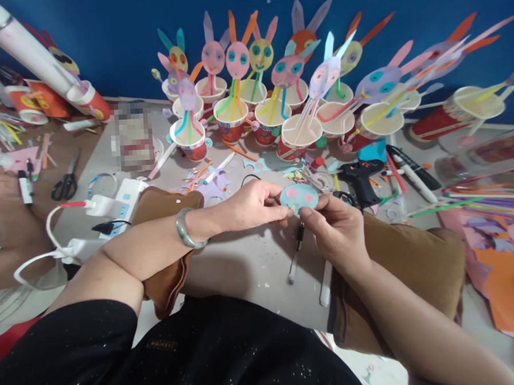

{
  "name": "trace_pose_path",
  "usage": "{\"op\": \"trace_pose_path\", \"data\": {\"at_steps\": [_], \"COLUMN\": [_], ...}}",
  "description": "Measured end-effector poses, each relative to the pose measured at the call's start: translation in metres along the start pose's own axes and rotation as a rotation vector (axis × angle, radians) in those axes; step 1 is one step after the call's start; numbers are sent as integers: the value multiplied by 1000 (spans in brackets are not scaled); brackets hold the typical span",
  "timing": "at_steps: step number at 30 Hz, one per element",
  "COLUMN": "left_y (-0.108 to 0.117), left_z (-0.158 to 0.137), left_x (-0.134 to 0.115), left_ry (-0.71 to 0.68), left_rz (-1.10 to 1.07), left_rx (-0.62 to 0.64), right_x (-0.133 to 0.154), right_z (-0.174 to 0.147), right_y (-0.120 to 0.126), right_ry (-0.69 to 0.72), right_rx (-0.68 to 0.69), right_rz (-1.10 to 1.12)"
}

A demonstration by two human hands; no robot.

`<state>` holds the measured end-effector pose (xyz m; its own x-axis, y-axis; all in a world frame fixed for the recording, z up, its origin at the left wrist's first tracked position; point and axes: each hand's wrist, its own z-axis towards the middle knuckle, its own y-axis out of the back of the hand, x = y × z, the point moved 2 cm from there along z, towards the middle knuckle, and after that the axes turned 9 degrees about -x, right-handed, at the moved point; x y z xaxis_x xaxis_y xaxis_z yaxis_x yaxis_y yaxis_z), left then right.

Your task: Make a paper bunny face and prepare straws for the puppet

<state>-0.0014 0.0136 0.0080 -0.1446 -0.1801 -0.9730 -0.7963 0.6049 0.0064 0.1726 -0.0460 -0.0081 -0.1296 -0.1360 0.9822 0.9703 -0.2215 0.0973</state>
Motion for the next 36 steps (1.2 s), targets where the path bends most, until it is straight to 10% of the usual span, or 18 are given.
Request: {"op": "trace_pose_path", "data": {"at_steps": [36], "left_y": [3], "left_z": [-1], "left_x": [-3], "left_ry": [26], "left_rz": [15], "left_rx": [-1], "right_x": [-5], "right_z": [0], "right_y": [1], "right_ry": [-7], "right_rx": [-28], "right_rz": [17]}}
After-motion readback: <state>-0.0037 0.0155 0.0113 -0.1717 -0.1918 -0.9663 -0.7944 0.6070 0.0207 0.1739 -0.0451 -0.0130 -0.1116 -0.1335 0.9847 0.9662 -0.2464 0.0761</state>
